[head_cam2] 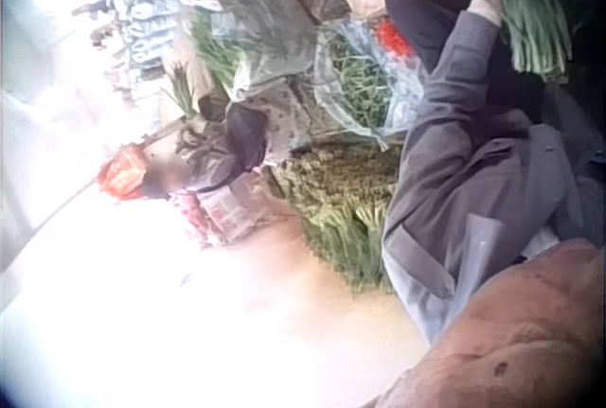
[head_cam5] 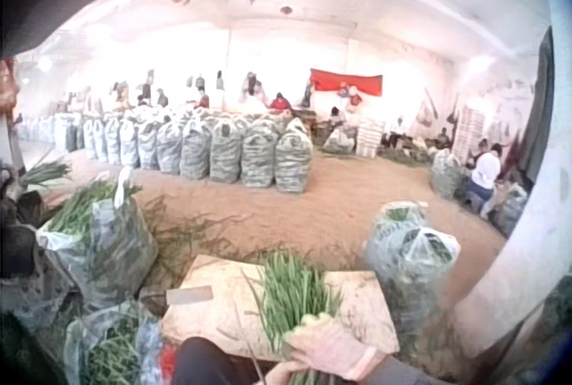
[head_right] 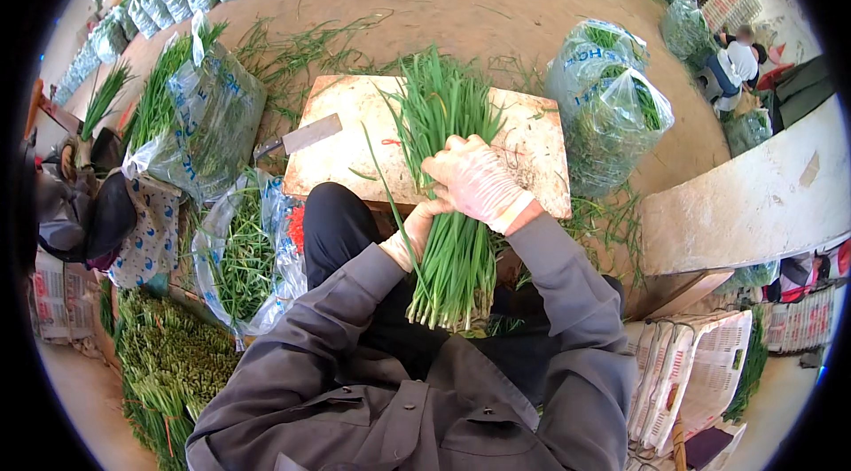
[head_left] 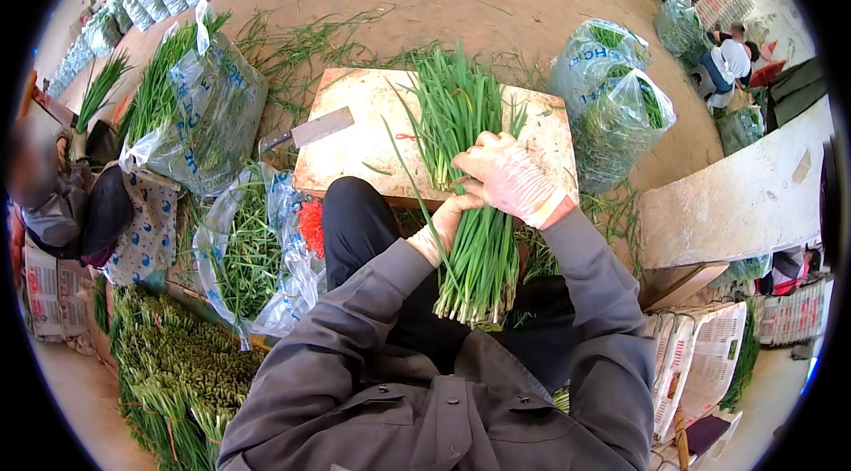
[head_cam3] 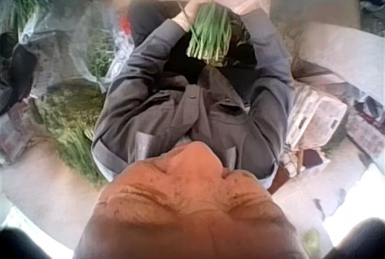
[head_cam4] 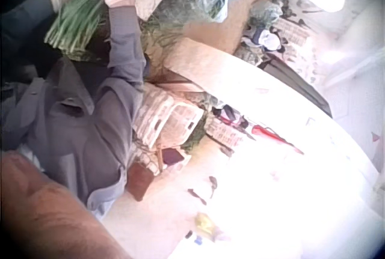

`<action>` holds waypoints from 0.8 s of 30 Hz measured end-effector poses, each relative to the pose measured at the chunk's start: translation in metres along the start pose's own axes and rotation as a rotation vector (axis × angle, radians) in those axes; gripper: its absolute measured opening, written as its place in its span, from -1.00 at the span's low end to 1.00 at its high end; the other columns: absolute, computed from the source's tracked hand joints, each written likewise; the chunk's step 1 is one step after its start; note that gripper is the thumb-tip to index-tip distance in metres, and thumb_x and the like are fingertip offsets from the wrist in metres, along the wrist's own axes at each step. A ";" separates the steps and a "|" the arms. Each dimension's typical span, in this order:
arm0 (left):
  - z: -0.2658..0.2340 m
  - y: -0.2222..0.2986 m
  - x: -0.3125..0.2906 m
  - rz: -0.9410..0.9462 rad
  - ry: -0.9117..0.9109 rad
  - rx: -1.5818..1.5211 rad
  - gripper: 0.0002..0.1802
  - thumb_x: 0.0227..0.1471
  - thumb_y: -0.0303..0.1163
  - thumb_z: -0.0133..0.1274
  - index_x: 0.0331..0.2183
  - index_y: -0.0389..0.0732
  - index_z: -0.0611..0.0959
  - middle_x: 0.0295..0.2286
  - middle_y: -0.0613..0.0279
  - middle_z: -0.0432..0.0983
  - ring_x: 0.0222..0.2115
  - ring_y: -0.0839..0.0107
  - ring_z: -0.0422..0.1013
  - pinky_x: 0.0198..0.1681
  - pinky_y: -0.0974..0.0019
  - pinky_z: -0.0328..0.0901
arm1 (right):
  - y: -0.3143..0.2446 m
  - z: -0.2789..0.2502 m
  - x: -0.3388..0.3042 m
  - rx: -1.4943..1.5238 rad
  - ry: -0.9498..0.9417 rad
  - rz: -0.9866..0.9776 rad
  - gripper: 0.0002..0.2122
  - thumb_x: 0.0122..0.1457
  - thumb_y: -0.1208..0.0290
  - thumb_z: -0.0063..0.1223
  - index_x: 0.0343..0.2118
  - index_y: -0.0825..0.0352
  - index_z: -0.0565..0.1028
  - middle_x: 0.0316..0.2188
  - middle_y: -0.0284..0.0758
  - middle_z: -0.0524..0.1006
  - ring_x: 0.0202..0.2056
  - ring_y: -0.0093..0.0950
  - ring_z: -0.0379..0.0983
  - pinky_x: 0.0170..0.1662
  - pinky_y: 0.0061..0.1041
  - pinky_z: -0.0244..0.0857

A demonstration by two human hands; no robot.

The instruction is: The person sorts bunches of green vegetables by hand, trims the root ends using a knife on a wooden board, and secures a bundle with a red tie.

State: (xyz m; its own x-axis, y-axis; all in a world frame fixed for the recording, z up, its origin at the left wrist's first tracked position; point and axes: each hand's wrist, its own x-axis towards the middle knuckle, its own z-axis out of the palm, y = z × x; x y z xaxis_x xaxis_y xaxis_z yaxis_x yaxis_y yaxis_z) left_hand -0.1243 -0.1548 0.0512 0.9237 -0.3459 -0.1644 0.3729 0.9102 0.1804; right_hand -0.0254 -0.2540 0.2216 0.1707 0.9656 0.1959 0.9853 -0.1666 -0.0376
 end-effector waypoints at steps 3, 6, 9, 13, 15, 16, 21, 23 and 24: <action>-0.003 0.001 0.001 -0.041 -0.001 0.066 -0.48 0.07 -0.38 0.19 0.08 -0.33 0.61 -0.10 -0.02 0.69 -0.11 0.11 0.64 0.06 0.01 0.52 | 0.003 0.004 0.015 -0.111 -0.210 0.006 -0.81 -0.05 0.29 0.36 -0.39 0.21 0.62 -0.47 -0.32 0.60 -0.22 -0.28 0.56 -0.16 -0.23 0.37; 0.004 0.005 -0.001 -0.087 -0.016 0.051 -0.49 0.06 -0.38 0.23 0.06 -0.34 0.62 -0.14 -0.01 0.70 -0.16 0.14 0.65 0.03 0.05 0.54 | 0.010 0.012 0.019 -0.049 -0.307 -0.011 -0.83 0.02 0.32 0.31 -0.37 0.24 0.59 -0.47 -0.29 0.54 -0.24 -0.24 0.52 -0.10 -0.20 0.35; 0.002 0.011 -0.003 -0.077 -0.085 0.039 -0.43 0.09 -0.30 0.27 0.10 -0.32 0.59 -0.10 0.01 0.69 -0.15 0.16 0.64 0.05 0.06 0.53 | 0.014 -0.004 0.022 0.086 -0.110 -0.006 -0.86 0.09 0.37 0.26 -0.30 0.24 0.62 -0.42 -0.29 0.54 -0.25 -0.21 0.51 -0.08 -0.20 0.36; 0.000 0.021 -0.005 0.031 -0.152 0.074 -0.36 0.21 -0.09 0.27 0.17 -0.25 0.55 -0.05 0.11 0.65 -0.11 0.26 0.62 0.03 0.10 0.54 | 0.013 -0.032 0.031 0.257 -0.047 0.081 -0.83 0.13 0.42 0.25 -0.22 0.26 0.61 -0.37 -0.26 0.55 -0.19 -0.23 0.51 -0.07 -0.23 0.39; -0.003 0.020 -0.004 0.006 -0.190 -0.035 -0.27 0.19 0.04 0.26 0.22 -0.22 0.51 0.00 0.12 0.63 -0.06 0.25 0.60 0.07 0.10 0.52 | 0.021 -0.033 0.031 0.328 -0.096 0.122 -0.84 0.12 0.45 0.26 -0.22 0.27 0.60 -0.37 -0.25 0.55 -0.18 -0.22 0.50 -0.04 -0.24 0.40; -0.004 0.020 -0.004 -0.006 -0.209 -0.089 -0.22 0.19 0.10 0.25 0.24 -0.20 0.49 0.02 0.13 0.61 -0.03 0.25 0.59 0.09 0.10 0.51 | 0.024 -0.033 0.032 0.300 -0.094 0.114 -0.84 0.13 0.45 0.26 -0.22 0.27 0.60 -0.38 -0.25 0.54 -0.18 -0.22 0.50 -0.04 -0.24 0.40; -0.003 0.021 -0.007 0.078 -0.203 -0.047 -0.12 0.16 0.18 0.23 0.30 -0.17 0.44 0.13 0.11 0.54 0.08 0.22 0.53 0.18 0.07 0.45 | 0.020 -0.031 0.042 0.164 0.006 0.007 -0.87 0.09 0.45 0.25 -0.28 0.25 0.58 -0.41 -0.31 0.51 -0.18 -0.27 0.50 -0.06 -0.27 0.39; -0.003 0.026 -0.005 0.028 -0.204 -0.064 -0.13 0.16 0.17 0.24 0.29 -0.16 0.45 0.12 0.12 0.55 0.06 0.23 0.54 0.16 0.06 0.46 | 0.016 -0.028 0.051 -0.087 -0.004 -0.110 -0.88 0.05 0.43 0.23 -0.33 0.23 0.56 -0.42 -0.34 0.51 -0.19 -0.31 0.50 -0.06 -0.30 0.39; -0.010 0.027 -0.004 0.026 -0.180 -0.064 -0.14 0.16 0.16 0.24 0.29 -0.16 0.45 0.11 0.12 0.56 0.05 0.22 0.55 0.15 0.06 0.47 | 0.013 -0.027 0.059 -0.209 -0.005 -0.171 -0.88 0.03 0.43 0.22 -0.35 0.22 0.54 -0.42 -0.35 0.51 -0.19 -0.33 0.50 -0.06 -0.31 0.38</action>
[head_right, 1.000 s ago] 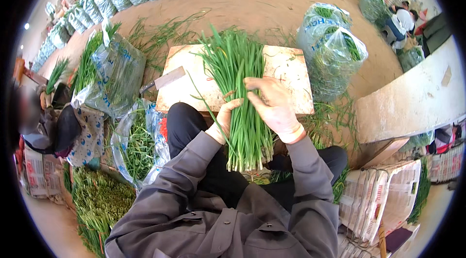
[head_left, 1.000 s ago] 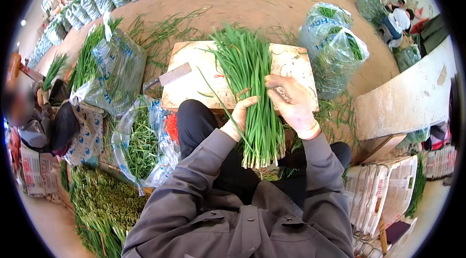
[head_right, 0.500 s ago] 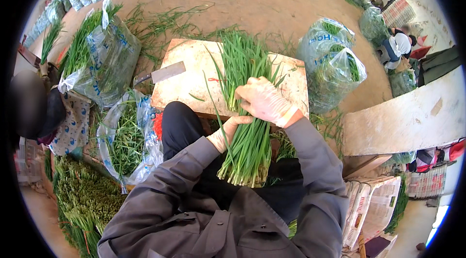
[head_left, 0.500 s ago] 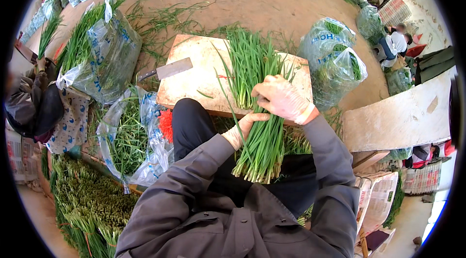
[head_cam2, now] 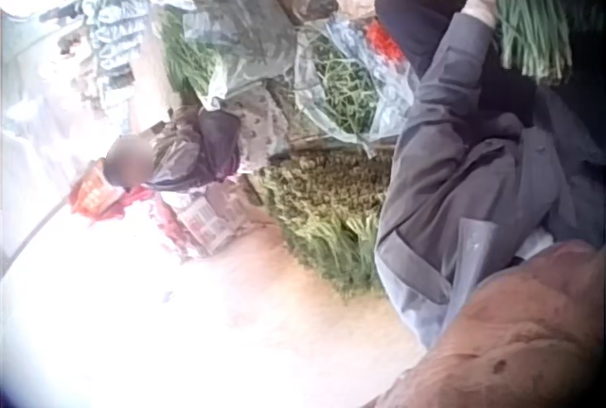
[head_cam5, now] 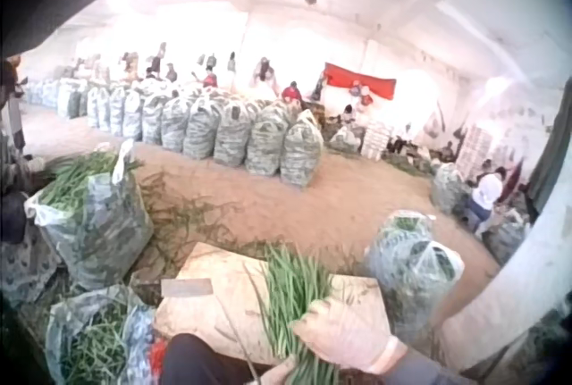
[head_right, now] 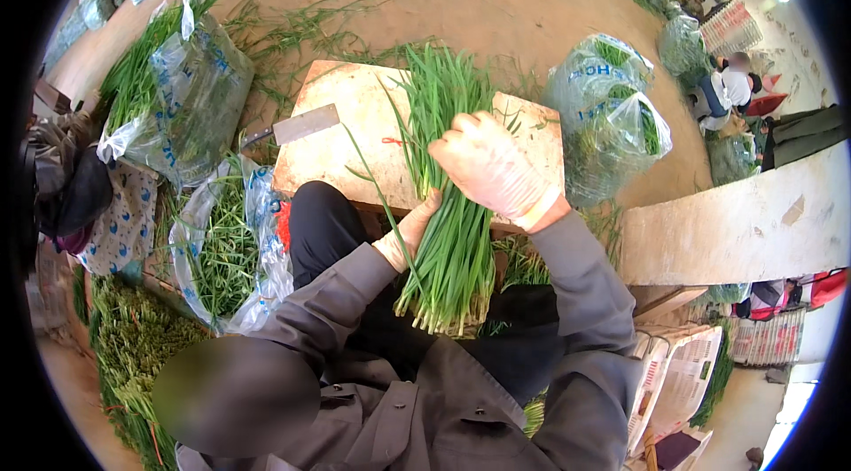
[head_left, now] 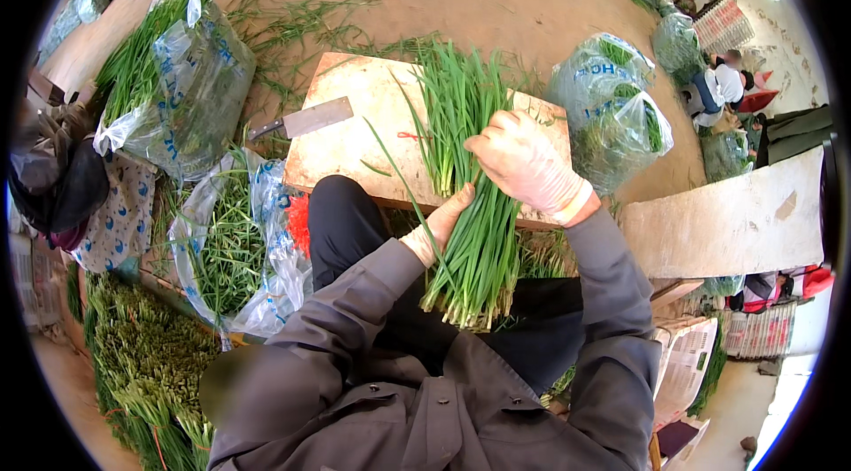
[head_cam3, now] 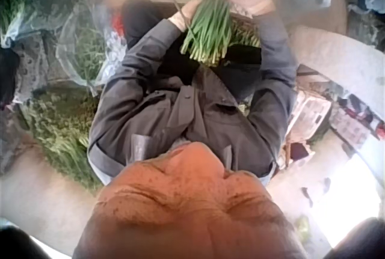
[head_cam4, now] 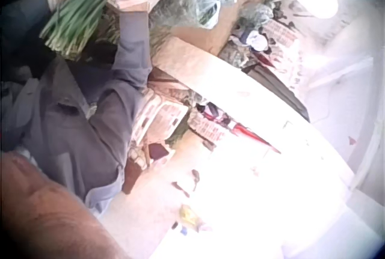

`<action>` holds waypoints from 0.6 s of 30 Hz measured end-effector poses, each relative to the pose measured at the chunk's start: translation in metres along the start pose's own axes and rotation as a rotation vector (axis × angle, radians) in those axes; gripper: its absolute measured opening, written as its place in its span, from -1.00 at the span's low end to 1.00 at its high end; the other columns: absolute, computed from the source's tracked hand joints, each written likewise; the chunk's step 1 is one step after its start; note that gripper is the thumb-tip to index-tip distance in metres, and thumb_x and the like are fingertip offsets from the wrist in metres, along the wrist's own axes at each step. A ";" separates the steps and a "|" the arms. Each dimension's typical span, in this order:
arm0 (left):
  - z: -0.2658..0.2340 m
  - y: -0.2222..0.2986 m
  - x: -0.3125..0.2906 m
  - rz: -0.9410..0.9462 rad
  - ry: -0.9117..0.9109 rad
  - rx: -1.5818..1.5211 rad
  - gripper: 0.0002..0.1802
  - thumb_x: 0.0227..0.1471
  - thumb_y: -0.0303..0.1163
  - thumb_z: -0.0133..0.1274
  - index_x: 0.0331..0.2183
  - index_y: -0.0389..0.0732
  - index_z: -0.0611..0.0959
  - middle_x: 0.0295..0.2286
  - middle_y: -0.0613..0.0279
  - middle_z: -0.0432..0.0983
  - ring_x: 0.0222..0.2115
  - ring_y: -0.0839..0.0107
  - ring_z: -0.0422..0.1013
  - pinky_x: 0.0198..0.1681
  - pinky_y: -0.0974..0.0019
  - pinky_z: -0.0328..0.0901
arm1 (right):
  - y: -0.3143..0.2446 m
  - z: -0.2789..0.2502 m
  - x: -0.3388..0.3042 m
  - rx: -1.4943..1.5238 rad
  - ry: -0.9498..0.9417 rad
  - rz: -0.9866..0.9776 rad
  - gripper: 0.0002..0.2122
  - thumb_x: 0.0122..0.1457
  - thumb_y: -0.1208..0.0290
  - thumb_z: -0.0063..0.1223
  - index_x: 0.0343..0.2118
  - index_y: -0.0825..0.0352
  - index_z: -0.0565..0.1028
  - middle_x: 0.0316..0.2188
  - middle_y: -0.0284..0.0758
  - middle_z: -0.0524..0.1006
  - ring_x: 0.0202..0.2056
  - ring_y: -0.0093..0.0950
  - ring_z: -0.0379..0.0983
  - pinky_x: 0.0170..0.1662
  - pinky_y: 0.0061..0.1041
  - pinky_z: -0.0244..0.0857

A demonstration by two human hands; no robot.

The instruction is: The person sorts bunches of green vegetables by hand, trims the root ends using a knife on a wooden board, and secures a bundle with a red tie.

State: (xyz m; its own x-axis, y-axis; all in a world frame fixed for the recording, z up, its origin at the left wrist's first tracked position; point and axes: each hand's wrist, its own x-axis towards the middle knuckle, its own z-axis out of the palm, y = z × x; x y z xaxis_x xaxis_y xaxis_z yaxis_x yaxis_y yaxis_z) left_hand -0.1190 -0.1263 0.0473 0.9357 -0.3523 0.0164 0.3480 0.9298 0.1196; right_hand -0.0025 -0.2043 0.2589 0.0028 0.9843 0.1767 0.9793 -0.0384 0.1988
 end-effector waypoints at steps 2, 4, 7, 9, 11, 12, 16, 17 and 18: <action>-0.012 0.003 -0.001 -0.006 0.047 0.003 -0.16 0.17 0.14 0.25 0.29 -0.16 0.46 0.08 0.12 0.59 0.03 0.22 0.56 0.12 0.07 0.49 | 0.000 -0.010 0.011 -0.185 0.071 -0.032 -0.89 -0.01 0.42 0.20 -0.38 0.19 0.53 -0.42 -0.38 0.51 -0.18 -0.36 0.50 -0.05 -0.33 0.37; 0.000 0.003 -0.006 0.074 0.145 0.085 -0.17 0.13 0.14 0.30 0.24 -0.19 0.51 0.04 0.10 0.62 -0.01 0.19 0.58 0.10 0.06 0.50 | 0.017 -0.022 0.009 -0.317 0.204 0.015 -0.87 0.01 0.45 0.22 -0.34 0.19 0.56 -0.41 -0.39 0.53 -0.17 -0.35 0.50 -0.05 -0.33 0.37; 0.000 0.013 -0.014 0.057 0.111 0.047 -0.08 0.12 0.17 0.29 0.31 -0.20 0.44 0.14 0.06 0.55 0.09 0.16 0.53 0.21 0.01 0.42 | 0.052 -0.032 -0.030 -0.174 0.428 0.254 -0.84 0.14 0.52 0.26 -0.21 0.20 0.61 -0.34 -0.34 0.58 -0.18 -0.30 0.52 -0.05 -0.30 0.37; -0.004 0.023 -0.013 0.114 0.027 0.067 -0.03 0.14 0.16 0.25 0.37 -0.19 0.34 0.22 -0.03 0.43 0.17 0.07 0.45 0.26 -0.05 0.38 | 0.064 -0.038 -0.071 -0.069 0.455 0.465 -0.87 0.22 0.48 0.24 -0.17 0.22 0.61 -0.30 -0.30 0.61 -0.20 -0.25 0.54 -0.07 -0.26 0.40; 0.011 0.028 -0.007 0.123 -0.089 0.014 -0.01 0.15 0.16 0.22 0.40 -0.18 0.28 0.27 -0.08 0.36 0.21 -0.01 0.40 0.27 -0.12 0.36 | 0.089 -0.008 -0.155 -0.197 0.313 0.757 -0.88 0.27 0.40 0.19 -0.17 0.24 0.61 -0.28 -0.26 0.64 -0.19 -0.25 0.58 -0.08 -0.25 0.44; 0.015 0.031 -0.007 0.132 -0.121 -0.017 0.00 0.16 0.16 0.20 0.41 -0.17 0.25 0.28 -0.10 0.33 0.22 -0.04 0.38 0.27 -0.15 0.35 | 0.103 0.021 -0.201 -0.378 0.136 0.933 -0.85 0.28 0.37 0.18 -0.16 0.26 0.62 -0.27 -0.25 0.66 -0.18 -0.26 0.60 -0.07 -0.25 0.46; 0.020 0.040 -0.012 0.226 -0.144 -0.081 0.01 0.20 0.24 0.08 0.43 -0.18 0.21 0.32 -0.12 0.25 0.27 -0.10 0.30 0.29 -0.27 0.31 | 0.045 0.090 -0.272 -0.031 -0.202 1.131 -0.77 0.28 0.38 0.15 -0.06 0.31 0.67 -0.18 -0.17 0.70 -0.17 -0.22 0.65 0.00 -0.29 0.51; 0.017 0.042 -0.016 0.220 -0.127 -0.108 0.01 0.21 0.27 0.05 0.43 -0.19 0.20 0.33 -0.11 0.24 0.27 -0.09 0.30 0.29 -0.28 0.31 | 0.017 0.083 -0.248 0.380 -0.078 1.172 -0.75 0.27 0.38 0.17 -0.04 0.31 0.67 -0.17 -0.15 0.70 -0.16 -0.22 0.65 0.00 -0.31 0.51; 0.014 0.048 -0.019 0.210 -0.116 -0.136 0.02 0.22 0.29 0.03 0.42 -0.19 0.20 0.33 -0.10 0.23 0.27 -0.09 0.29 0.29 -0.29 0.31 | -0.016 0.060 -0.208 0.783 0.057 1.193 -0.74 0.27 0.38 0.20 -0.02 0.31 0.66 -0.16 -0.14 0.70 -0.14 -0.22 0.65 0.00 -0.32 0.51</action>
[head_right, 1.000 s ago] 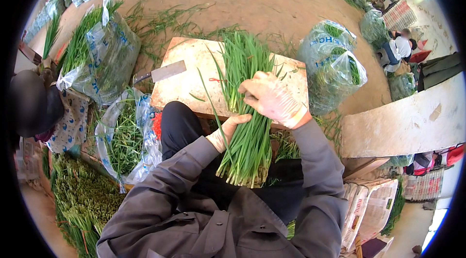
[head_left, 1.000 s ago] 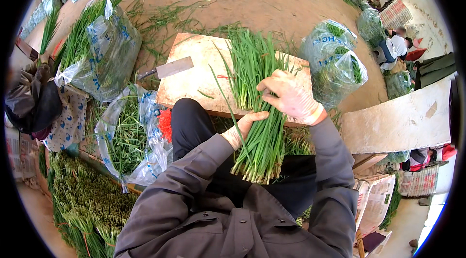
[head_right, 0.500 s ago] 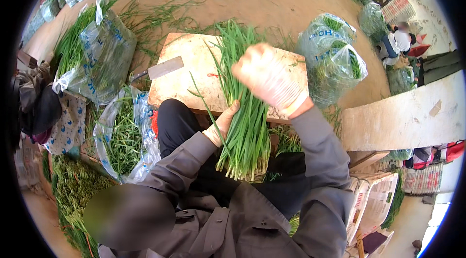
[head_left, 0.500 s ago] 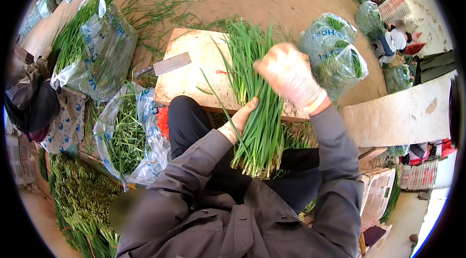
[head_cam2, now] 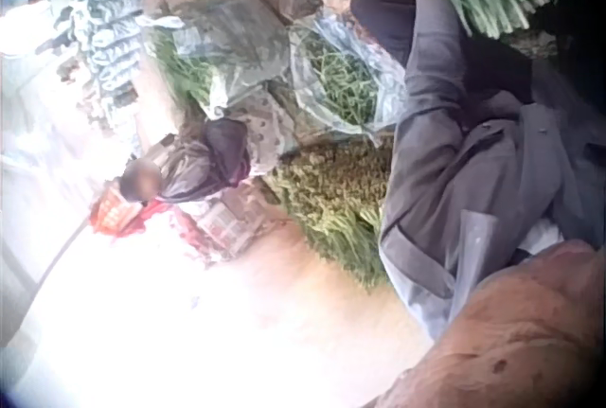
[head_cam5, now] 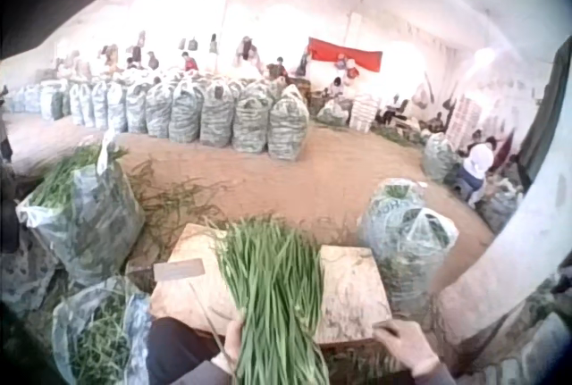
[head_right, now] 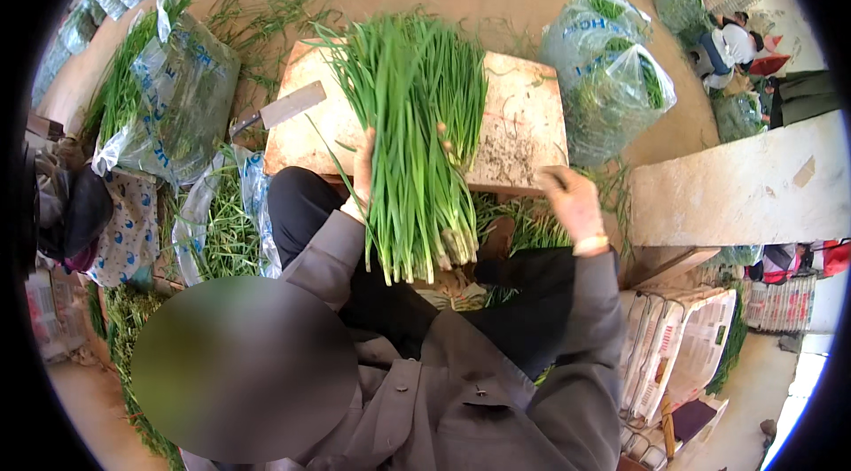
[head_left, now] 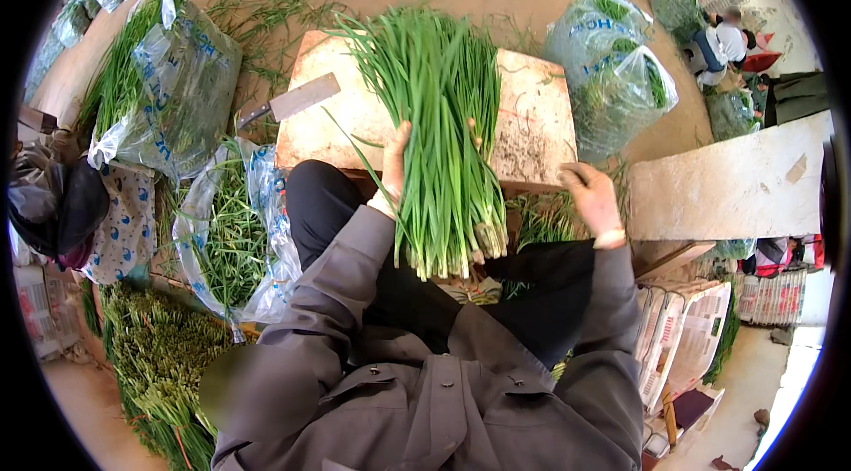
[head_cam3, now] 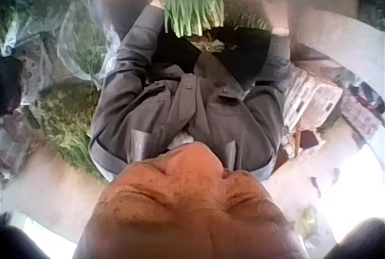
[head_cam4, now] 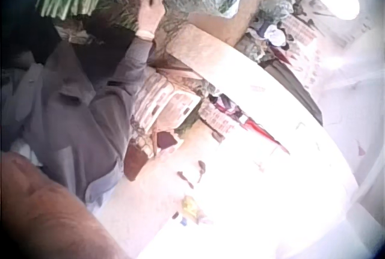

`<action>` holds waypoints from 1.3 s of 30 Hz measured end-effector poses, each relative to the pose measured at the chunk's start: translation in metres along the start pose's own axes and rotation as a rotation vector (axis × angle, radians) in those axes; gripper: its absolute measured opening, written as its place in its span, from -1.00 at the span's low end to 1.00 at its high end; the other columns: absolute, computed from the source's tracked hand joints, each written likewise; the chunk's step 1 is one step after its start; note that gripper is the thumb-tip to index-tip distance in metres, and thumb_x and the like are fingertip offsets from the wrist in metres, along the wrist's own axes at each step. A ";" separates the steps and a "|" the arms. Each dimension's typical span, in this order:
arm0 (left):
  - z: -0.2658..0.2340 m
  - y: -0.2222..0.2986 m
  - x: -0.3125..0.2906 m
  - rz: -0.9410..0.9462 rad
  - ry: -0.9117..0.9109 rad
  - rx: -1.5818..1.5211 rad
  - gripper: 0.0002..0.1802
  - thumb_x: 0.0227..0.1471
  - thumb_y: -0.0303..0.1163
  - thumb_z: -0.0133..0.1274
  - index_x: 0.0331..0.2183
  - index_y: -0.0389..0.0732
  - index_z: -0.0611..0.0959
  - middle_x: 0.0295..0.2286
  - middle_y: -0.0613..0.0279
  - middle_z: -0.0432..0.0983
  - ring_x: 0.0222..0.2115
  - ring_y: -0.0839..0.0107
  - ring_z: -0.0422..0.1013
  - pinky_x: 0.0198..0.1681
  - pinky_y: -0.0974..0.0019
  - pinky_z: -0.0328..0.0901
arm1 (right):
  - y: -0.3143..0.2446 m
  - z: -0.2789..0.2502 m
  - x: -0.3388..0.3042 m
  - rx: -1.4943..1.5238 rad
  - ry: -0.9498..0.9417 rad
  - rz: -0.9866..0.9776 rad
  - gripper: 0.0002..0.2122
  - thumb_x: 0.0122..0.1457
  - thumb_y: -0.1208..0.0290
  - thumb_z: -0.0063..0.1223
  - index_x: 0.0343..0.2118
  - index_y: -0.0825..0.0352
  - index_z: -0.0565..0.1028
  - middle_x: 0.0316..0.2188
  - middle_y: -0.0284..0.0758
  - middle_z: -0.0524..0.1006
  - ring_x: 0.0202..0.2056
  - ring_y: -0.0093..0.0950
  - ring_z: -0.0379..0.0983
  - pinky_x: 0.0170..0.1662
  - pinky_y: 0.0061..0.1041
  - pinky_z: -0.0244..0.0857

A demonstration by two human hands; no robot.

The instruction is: The person sorts bunches of green vegetables by hand, trims the root ends using a knife on a wooden board, and secures a bundle with a red tie.

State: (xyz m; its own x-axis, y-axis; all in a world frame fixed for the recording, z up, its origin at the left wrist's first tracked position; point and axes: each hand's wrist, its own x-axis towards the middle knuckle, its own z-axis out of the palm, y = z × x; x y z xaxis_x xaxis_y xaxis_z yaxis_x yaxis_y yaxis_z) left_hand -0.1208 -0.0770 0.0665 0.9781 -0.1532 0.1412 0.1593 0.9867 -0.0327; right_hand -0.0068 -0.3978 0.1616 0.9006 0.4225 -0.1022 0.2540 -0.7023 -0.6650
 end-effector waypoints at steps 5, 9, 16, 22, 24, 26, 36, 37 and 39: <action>-0.016 0.008 0.004 0.072 0.077 0.155 0.04 0.19 0.29 0.07 0.39 -0.26 0.24 0.30 -0.06 0.30 0.25 0.00 0.34 0.27 -0.20 0.35 | -0.116 0.041 -0.061 -0.155 -0.081 -0.723 -0.66 0.14 0.40 0.30 0.02 0.23 0.64 -0.16 -0.26 0.57 -0.07 -0.29 0.51 0.01 -0.29 0.41; -0.014 0.010 0.005 0.134 0.232 0.249 -0.21 0.15 0.05 0.17 0.24 -0.27 0.47 0.08 0.00 0.55 0.03 0.10 0.53 0.13 -0.04 0.47 | -0.104 0.066 -0.049 -0.514 0.019 -0.838 -0.71 0.04 0.44 0.23 -0.12 0.24 0.60 -0.24 -0.30 0.45 -0.13 -0.29 0.42 -0.05 -0.26 0.35; -0.013 0.022 0.011 0.213 0.338 0.207 -0.49 0.11 -0.24 0.24 0.05 -0.28 0.64 -0.13 0.05 0.70 -0.21 0.13 0.66 -0.06 0.03 0.59 | -0.086 0.053 -0.040 -0.637 -0.056 -0.877 -0.94 0.07 0.45 0.17 -0.40 0.22 0.51 -0.33 -0.32 0.42 -0.17 -0.30 0.43 -0.07 -0.28 0.34; -0.006 0.033 0.011 0.254 0.306 0.181 -0.47 0.13 -0.19 0.20 0.07 -0.28 0.61 -0.11 -0.07 0.67 -0.16 0.06 0.63 -0.01 -0.02 0.56 | 0.022 0.008 -0.041 -0.929 -0.401 -0.433 -0.86 0.16 0.38 0.23 -0.24 0.24 0.58 -0.31 -0.24 0.51 -0.16 -0.22 0.49 -0.07 -0.22 0.33; -0.006 0.037 0.013 0.300 0.317 0.188 -0.46 0.14 -0.18 0.19 0.07 -0.29 0.60 -0.11 -0.12 0.66 -0.15 0.03 0.62 0.01 -0.04 0.55 | 0.002 0.001 -0.045 -0.933 -0.168 -0.370 -0.77 0.15 0.37 0.26 -0.12 0.26 0.65 -0.26 -0.23 0.56 -0.16 -0.20 0.52 -0.07 -0.19 0.36; -0.004 0.037 0.012 0.341 0.352 0.232 -0.46 0.14 -0.18 0.19 0.07 -0.29 0.60 -0.11 -0.11 0.67 -0.16 0.04 0.62 0.01 -0.03 0.55 | -0.022 0.013 -0.038 -0.124 -0.053 -0.389 -0.59 0.12 0.32 0.33 0.04 0.28 0.60 -0.16 -0.25 0.61 -0.07 -0.19 0.54 0.10 -0.23 0.37; -0.010 0.042 0.010 0.386 0.449 0.202 -0.62 0.10 -0.30 0.25 -0.06 -0.25 0.68 -0.25 0.11 0.71 -0.32 0.19 0.65 -0.17 0.09 0.60 | -0.090 0.085 -0.029 -0.113 0.028 -0.737 -0.89 0.04 0.52 0.29 -0.39 0.25 0.56 -0.19 -0.33 0.60 -0.01 -0.25 0.50 0.12 -0.21 0.32; -0.010 0.046 0.006 0.392 0.441 0.230 -0.63 0.10 -0.30 0.25 -0.07 -0.25 0.67 -0.25 0.10 0.71 -0.32 0.18 0.65 -0.17 0.09 0.60 | -0.087 0.084 -0.026 -0.051 0.088 -0.662 -0.89 0.05 0.56 0.27 -0.40 0.27 0.54 -0.27 -0.33 0.61 -0.13 -0.24 0.56 0.05 -0.25 0.37; -0.012 0.051 0.002 0.389 0.451 0.257 -0.62 0.09 -0.31 0.25 -0.06 -0.27 0.67 -0.25 0.09 0.71 -0.32 0.16 0.64 -0.18 0.08 0.60 | -0.083 0.085 -0.015 0.178 0.013 -0.389 -0.78 0.21 0.41 0.30 -0.13 0.37 0.58 -0.11 -0.21 0.65 -0.05 -0.23 0.59 0.09 -0.26 0.41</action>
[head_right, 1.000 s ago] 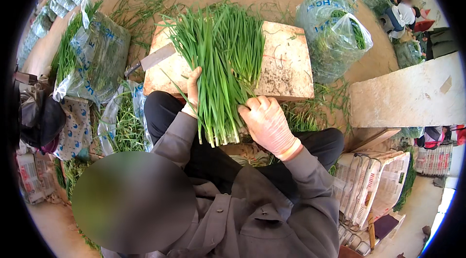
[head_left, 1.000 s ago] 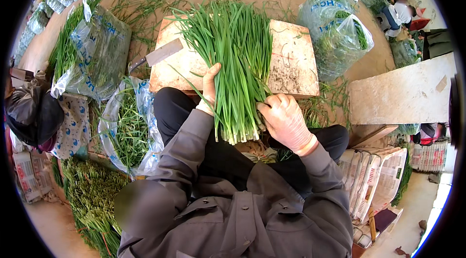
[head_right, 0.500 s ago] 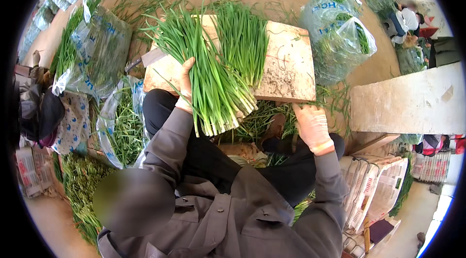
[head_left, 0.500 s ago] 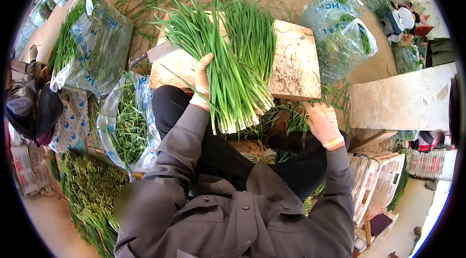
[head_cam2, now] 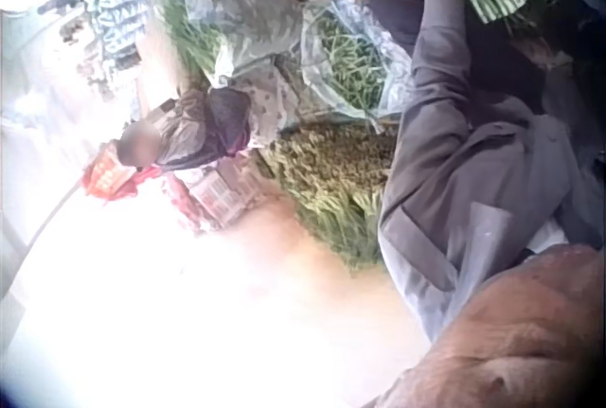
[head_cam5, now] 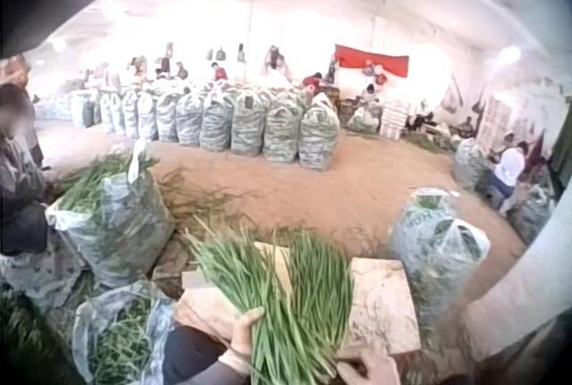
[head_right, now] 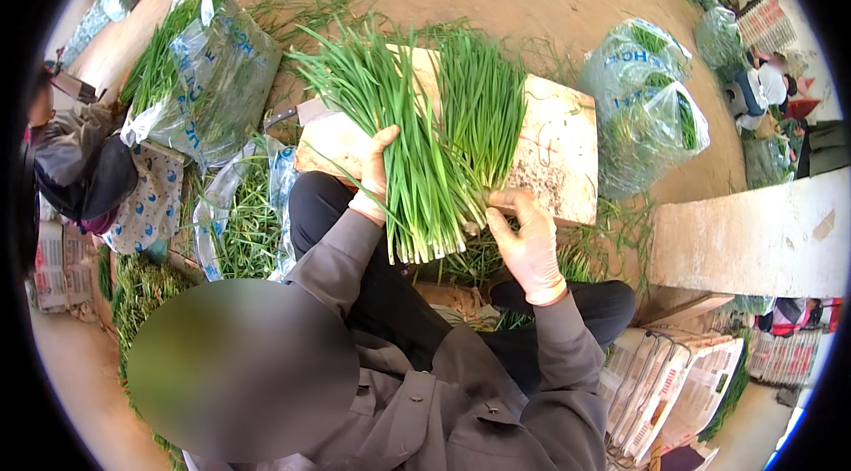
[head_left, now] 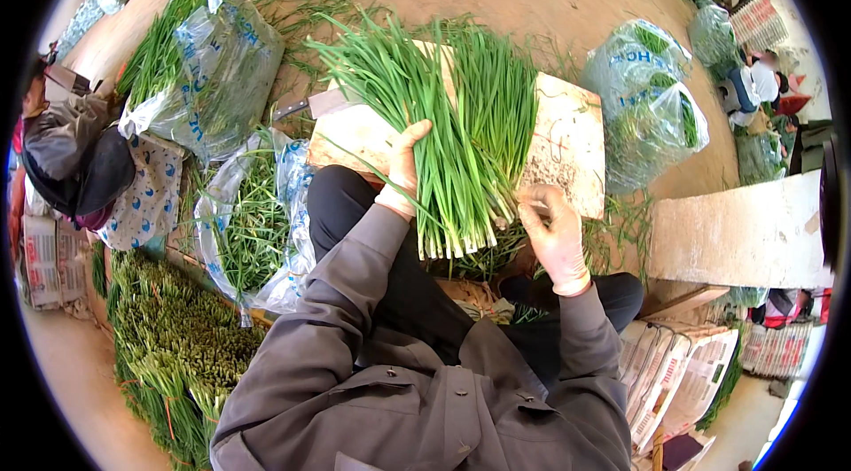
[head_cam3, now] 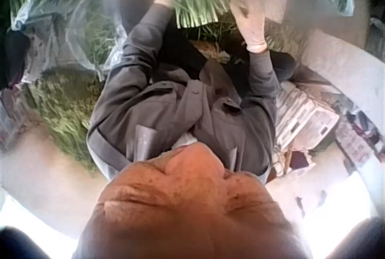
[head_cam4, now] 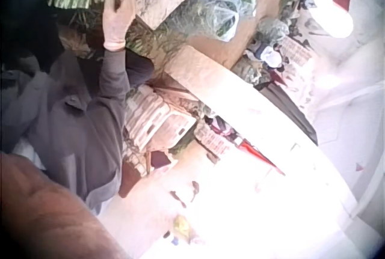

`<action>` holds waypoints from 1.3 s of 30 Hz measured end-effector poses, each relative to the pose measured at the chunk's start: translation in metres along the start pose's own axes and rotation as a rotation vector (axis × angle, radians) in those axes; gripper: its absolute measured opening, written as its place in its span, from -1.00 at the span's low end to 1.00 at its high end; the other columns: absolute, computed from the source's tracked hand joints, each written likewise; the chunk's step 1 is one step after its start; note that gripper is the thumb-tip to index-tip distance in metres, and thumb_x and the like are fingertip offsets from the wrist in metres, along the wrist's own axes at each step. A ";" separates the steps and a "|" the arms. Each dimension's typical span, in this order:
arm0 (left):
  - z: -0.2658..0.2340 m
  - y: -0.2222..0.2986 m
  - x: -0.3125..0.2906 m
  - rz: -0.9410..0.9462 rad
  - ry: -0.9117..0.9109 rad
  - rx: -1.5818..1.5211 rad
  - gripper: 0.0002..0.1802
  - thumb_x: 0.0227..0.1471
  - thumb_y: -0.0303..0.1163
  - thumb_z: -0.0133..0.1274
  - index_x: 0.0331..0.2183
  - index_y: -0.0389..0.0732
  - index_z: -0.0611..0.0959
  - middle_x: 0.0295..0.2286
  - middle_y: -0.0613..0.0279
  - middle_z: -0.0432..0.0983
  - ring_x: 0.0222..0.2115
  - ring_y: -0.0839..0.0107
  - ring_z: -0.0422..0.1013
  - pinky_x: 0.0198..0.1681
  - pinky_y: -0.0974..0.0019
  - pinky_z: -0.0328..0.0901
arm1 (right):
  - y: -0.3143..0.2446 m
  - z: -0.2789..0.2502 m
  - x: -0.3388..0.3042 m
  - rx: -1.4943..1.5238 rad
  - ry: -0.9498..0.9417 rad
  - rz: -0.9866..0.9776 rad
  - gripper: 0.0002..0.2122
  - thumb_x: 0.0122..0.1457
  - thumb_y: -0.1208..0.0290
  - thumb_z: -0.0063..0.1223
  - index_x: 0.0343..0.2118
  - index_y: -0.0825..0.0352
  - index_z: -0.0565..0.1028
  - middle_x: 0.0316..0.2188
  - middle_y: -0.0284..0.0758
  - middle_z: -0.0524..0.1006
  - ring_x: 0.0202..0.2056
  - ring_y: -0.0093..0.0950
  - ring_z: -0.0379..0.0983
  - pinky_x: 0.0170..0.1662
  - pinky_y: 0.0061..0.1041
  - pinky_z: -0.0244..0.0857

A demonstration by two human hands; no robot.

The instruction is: The person sorts bunches of green vegetables by hand, trims the root ends using a knife on a wooden board, and secures a bundle with a red tie.

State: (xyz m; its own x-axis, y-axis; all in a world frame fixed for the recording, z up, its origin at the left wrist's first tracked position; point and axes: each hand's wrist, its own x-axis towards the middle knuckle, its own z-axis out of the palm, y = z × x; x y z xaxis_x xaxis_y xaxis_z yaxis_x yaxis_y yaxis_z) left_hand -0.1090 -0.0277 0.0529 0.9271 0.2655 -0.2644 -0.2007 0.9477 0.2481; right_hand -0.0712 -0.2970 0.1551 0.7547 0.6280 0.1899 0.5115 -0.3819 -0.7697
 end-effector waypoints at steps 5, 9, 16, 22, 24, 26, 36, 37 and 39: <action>0.012 -0.005 -0.015 -0.067 -0.095 0.025 -0.50 0.11 -0.25 0.23 0.05 -0.27 0.63 -0.18 0.06 0.70 -0.24 0.16 0.64 -0.08 0.07 0.57 | 0.004 0.029 0.034 0.208 -0.208 0.176 -0.15 0.27 -0.07 0.27 0.38 0.53 0.24 0.32 0.11 0.37 0.36 -0.10 0.29 0.41 -0.25 0.14; 0.006 -0.005 -0.013 -0.102 -0.067 0.037 -0.51 0.15 -0.26 0.19 0.08 -0.27 0.61 -0.11 0.04 0.68 -0.17 0.14 0.63 0.02 0.03 0.53 | -0.008 0.055 0.048 0.073 -0.361 0.074 0.18 0.10 -0.23 0.35 0.42 0.69 -0.04 0.40 0.28 0.13 0.47 -0.02 0.03 0.48 -0.23 -0.04; -0.029 0.004 0.010 0.032 0.022 0.061 -0.58 0.18 -0.39 0.14 0.07 -0.26 0.61 -0.13 0.06 0.68 -0.20 0.15 0.63 0.00 0.05 0.54 | -0.021 0.105 0.064 -0.093 -0.380 0.049 0.38 -0.14 -0.30 0.49 0.41 0.74 -0.12 0.40 0.35 0.06 0.46 0.08 -0.01 0.49 -0.19 -0.05; -0.036 0.028 0.014 0.208 0.186 0.179 -0.64 0.16 -0.45 0.13 0.01 -0.26 0.61 -0.22 0.10 0.68 -0.30 0.16 0.63 -0.14 0.09 0.57 | -0.022 0.148 0.066 -0.387 -0.374 -0.102 0.36 -0.27 -0.09 0.62 0.39 0.71 -0.07 0.32 0.31 0.18 0.35 0.22 0.14 0.39 -0.10 0.17; -0.039 0.035 0.013 0.172 0.220 0.185 -0.66 0.16 -0.44 0.15 -0.01 -0.25 0.63 -0.22 0.09 0.68 -0.31 0.17 0.63 -0.16 0.11 0.57 | -0.010 0.153 0.078 -0.253 -0.443 -0.036 0.29 -0.22 0.04 0.60 0.38 0.73 -0.07 0.31 0.32 0.20 0.34 0.17 0.19 0.38 -0.15 0.19; -0.034 0.041 0.006 0.169 0.204 0.196 -0.63 0.19 -0.31 0.22 0.00 -0.22 0.65 -0.17 0.10 0.68 -0.27 0.17 0.62 -0.11 0.10 0.55 | -0.002 0.155 0.085 -0.102 -0.461 0.012 0.10 -0.08 0.30 0.46 0.42 0.64 -0.06 0.24 0.26 0.33 0.26 0.04 0.35 0.33 -0.25 0.26; -0.080 0.043 0.036 0.107 0.309 0.092 -0.45 0.19 -0.24 0.30 0.16 -0.15 0.57 -0.02 0.14 0.63 -0.10 0.18 0.59 0.00 -0.01 0.51 | 0.032 0.141 0.103 0.520 -0.518 0.458 -0.33 0.20 0.56 0.07 0.42 0.47 0.22 0.20 -0.24 0.50 0.18 -0.46 0.40 0.30 -0.48 0.19; -0.083 0.041 0.039 0.119 0.319 0.114 -0.45 0.17 -0.34 0.32 0.16 -0.16 0.56 -0.05 0.14 0.64 -0.14 0.18 0.60 -0.06 0.00 0.54 | 0.043 0.139 0.104 0.529 -0.514 0.508 -0.34 0.21 0.55 0.07 0.41 0.48 0.23 0.21 -0.25 0.49 0.19 -0.45 0.39 0.31 -0.48 0.17; -0.087 0.042 0.040 0.098 0.357 0.043 -0.39 0.12 -0.49 0.32 0.19 -0.19 0.51 -0.02 0.11 0.61 -0.13 0.12 0.59 -0.08 -0.03 0.55 | 0.043 0.133 0.105 0.490 -0.481 0.551 -0.35 0.25 0.45 0.10 0.40 0.52 0.25 0.29 -0.16 0.43 0.24 -0.39 0.37 0.36 -0.45 0.12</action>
State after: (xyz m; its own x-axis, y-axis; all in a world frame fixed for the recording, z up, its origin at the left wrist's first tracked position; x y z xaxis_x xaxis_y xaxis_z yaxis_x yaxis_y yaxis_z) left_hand -0.1077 0.0382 -0.0285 0.7338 0.4070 -0.5440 -0.2626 0.9084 0.3254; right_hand -0.0244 -0.1575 0.0607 0.5311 0.6995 -0.4781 -0.1920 -0.4502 -0.8720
